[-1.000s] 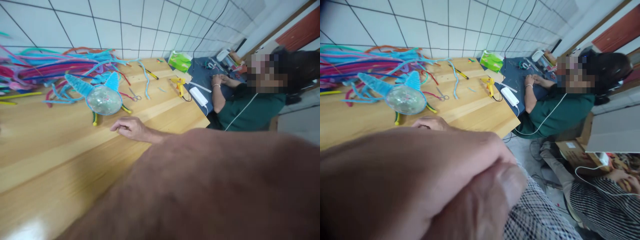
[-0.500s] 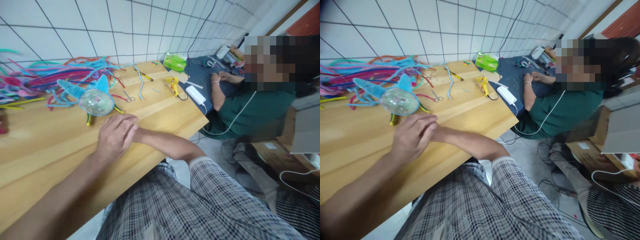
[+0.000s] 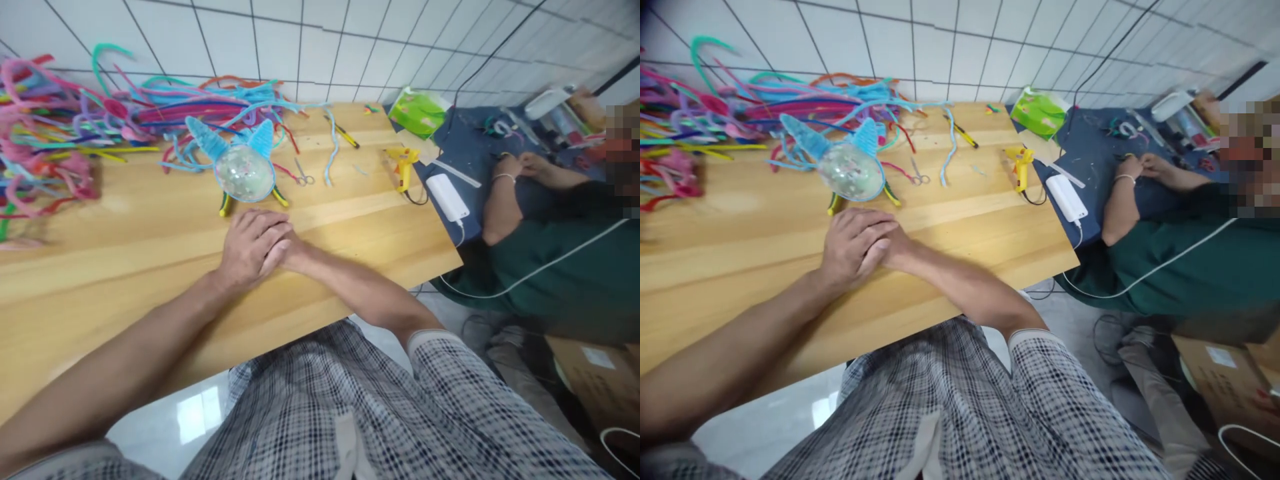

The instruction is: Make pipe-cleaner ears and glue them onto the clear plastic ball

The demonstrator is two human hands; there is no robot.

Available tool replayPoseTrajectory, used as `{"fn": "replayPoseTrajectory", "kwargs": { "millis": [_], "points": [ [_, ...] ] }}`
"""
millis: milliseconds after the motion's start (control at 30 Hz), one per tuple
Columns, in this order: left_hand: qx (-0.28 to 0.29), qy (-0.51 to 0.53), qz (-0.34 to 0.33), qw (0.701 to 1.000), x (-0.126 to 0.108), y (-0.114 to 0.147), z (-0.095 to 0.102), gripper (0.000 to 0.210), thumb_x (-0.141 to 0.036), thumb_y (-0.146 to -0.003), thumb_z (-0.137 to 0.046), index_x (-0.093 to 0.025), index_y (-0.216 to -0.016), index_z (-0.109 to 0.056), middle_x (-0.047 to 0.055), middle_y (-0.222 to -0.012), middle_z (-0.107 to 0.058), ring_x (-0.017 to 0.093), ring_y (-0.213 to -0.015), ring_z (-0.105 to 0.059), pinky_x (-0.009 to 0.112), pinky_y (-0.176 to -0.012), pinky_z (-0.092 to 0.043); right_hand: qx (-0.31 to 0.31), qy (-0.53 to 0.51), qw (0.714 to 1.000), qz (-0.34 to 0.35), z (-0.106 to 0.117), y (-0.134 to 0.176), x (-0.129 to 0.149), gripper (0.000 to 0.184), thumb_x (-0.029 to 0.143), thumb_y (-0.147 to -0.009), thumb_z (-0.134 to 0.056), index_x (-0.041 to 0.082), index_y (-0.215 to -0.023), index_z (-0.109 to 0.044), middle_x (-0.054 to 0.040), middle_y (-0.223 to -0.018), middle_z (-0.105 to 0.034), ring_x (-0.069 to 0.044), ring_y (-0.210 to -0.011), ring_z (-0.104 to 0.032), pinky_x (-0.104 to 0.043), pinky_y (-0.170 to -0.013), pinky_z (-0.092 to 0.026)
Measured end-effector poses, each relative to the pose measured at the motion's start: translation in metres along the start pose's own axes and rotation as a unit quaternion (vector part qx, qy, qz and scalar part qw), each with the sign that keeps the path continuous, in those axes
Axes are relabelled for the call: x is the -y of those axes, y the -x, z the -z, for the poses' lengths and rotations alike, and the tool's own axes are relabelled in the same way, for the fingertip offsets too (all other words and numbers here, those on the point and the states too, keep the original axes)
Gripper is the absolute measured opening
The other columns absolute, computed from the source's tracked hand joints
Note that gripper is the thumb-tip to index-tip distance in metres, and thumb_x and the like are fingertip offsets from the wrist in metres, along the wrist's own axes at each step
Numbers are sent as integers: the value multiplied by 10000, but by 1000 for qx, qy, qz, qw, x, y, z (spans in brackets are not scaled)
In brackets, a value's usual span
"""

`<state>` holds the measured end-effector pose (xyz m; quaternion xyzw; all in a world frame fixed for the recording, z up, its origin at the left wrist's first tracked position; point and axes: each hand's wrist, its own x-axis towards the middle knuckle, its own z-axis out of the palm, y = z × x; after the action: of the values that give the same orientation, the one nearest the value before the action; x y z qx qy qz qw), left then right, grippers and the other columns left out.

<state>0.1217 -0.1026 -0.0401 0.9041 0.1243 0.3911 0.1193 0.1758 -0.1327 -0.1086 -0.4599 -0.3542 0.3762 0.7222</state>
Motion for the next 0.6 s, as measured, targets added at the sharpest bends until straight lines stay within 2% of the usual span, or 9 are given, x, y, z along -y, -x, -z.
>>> {"fn": "replayPoseTrajectory", "kwargs": {
  "millis": [67,133,200,267,333,400,500,567,600],
  "points": [
    [-6,-7,-13,1000,-1,1,0,311,-337,-1138,-556,-239,-1315,-793,139,-1328,-841,340,-1186,-763,541,-1040,-559,121,-13,993,-3,24,-2,2,285,350,-940,-600,413,-1178,-743,-82,-1331,-741,-308,-1390,-627,-579,-1328,-445],
    [-8,-22,-19,1000,-3,2,-1,308,-343,-1143,-556,-228,-1312,-787,145,-1321,-842,335,-1167,-758,528,-1021,-557,195,-16,981,13,54,-11,11,126,284,-862,-713,391,-927,-709,-59,-1186,-755,-305,-1308,-644,-553,-1297,-462],
    [3,-29,-3,1000,-4,4,-2,321,-356,-1147,-543,-227,-1312,-785,150,-1329,-839,334,-1159,-755,526,-1008,-553,245,5,969,16,79,-25,20,201,232,-811,-763,355,-767,-610,-54,-1042,-742,-308,-1241,-647,-543,-1253,-479],
    [18,-29,21,999,-5,4,-4,342,-371,-1150,-522,-232,-1314,-788,152,-1346,-835,337,-1170,-754,529,-1007,-551,286,31,958,6,89,-39,22,320,250,-776,-789,333,-669,-499,-47,-924,-720,-310,-1179,-658,-537,-1199,-497],
    [21,-31,30,999,-5,4,-5,357,-380,-1156,-504,-227,-1303,-791,152,-1342,-836,332,-1174,-755,520,-1002,-551,308,42,951,-5,83,-47,15,422,345,-752,-786,317,-579,-402,-29,-829,-717,-291,-1166,-682,-508,-1146,-496],
    [19,-42,31,998,-4,4,-5,377,-390,-1168,-479,-220,-1290,-792,149,-1320,-840,324,-1162,-755,506,-985,-550,297,33,954,-14,63,-46,0,525,498,-757,-711,305,-489,-303,-22,-745,-719,-262,-1249,-689,-481,-1112,-463],
    [33,-51,43,997,-2,2,-5,409,-419,-1176,-452,-226,-1305,-788,151,-1319,-833,331,-1153,-753,513,-979,-548,201,-27,979,-12,25,-35,-24,631,674,-770,-542,320,-430,-145,-71,-648,-691,-252,-1432,-594,-505,-1184,-392],
    [42,-44,52,997,0,1,-5,428,-442,-1180,-441,-229,-1322,-783,158,-1339,-823,342,-1176,-749,529,-1003,-547,140,-124,982,-6,11,-31,-31,597,700,-779,-479,336,-406,-189,-62,-627,-683,-212,-1475,-567,-481,-1238,-348],
    [45,-42,53,997,1,1,-5,440,-454,-1186,-429,-228,-1325,-780,161,-1346,-820,343,-1191,-749,533,-1016,-547,136,-198,971,0,11,-31,-30,549,685,-795,-478,346,-404,-295,-31,-644,-699,-175,-1461,-585,-437,-1237,-351]
  ]
}}
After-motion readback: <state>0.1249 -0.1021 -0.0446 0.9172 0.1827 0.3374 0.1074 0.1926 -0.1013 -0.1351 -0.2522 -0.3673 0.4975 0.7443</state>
